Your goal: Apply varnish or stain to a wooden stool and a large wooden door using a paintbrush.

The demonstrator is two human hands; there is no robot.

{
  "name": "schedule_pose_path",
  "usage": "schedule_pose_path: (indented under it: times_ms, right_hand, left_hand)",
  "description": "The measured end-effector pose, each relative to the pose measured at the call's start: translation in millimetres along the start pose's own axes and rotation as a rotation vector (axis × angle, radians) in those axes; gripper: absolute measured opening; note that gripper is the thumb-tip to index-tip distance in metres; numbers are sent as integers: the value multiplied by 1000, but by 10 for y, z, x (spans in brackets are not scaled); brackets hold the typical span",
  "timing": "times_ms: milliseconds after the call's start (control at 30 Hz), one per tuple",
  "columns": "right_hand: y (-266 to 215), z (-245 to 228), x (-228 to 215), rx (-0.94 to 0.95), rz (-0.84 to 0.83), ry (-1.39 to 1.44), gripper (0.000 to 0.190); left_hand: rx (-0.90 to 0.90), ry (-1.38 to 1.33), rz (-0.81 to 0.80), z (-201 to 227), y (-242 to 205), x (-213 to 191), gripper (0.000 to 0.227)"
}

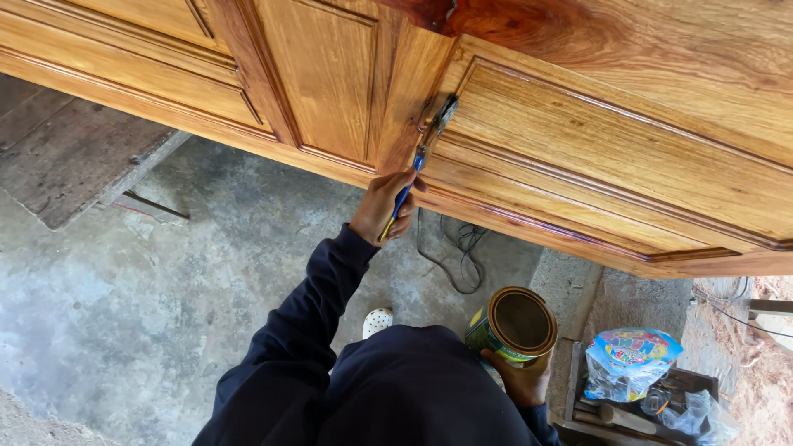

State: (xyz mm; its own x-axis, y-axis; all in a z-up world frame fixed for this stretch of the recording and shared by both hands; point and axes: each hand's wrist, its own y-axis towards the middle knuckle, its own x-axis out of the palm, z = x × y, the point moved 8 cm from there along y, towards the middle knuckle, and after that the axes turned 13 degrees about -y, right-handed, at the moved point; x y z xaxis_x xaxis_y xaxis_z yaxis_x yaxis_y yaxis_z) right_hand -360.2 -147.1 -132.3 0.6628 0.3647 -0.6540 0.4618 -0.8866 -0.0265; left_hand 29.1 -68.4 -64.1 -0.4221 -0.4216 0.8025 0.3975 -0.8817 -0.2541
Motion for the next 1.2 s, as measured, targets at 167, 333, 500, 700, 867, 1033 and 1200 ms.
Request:
schedule_pose_path:
  times_ms: [167,333,500,700,867,1033,1200]
  right_hand:
    - [-31,38,-22,-7,-1,18,96]
    - [-44,78,-71,21,-16,-33,94]
    - [-42,128,-134,25,-5,-26,93]
    - [-12,357,-288,1,-17,-25,93]
    - [32,572,-588,-90,25,-17,95]
    - [123,1021,-921,-97,66,-79,96]
    - [157,1227,-1264,-73,74,-147,90]
  left_hand:
    - [-31,0,46,-148,-44,-142,38]
    - [48,-16,65,-100,-189,35,37]
    - [173,-67,87,-364,1,126,35]
    - [331,-150,157,-765,230,411,33]
    - [309,-169,210,-1337,506,584,32]
    - [229,-166,150,-1978,713,1143,32]
    - [185,-71,52,-2323,801,1581,35]
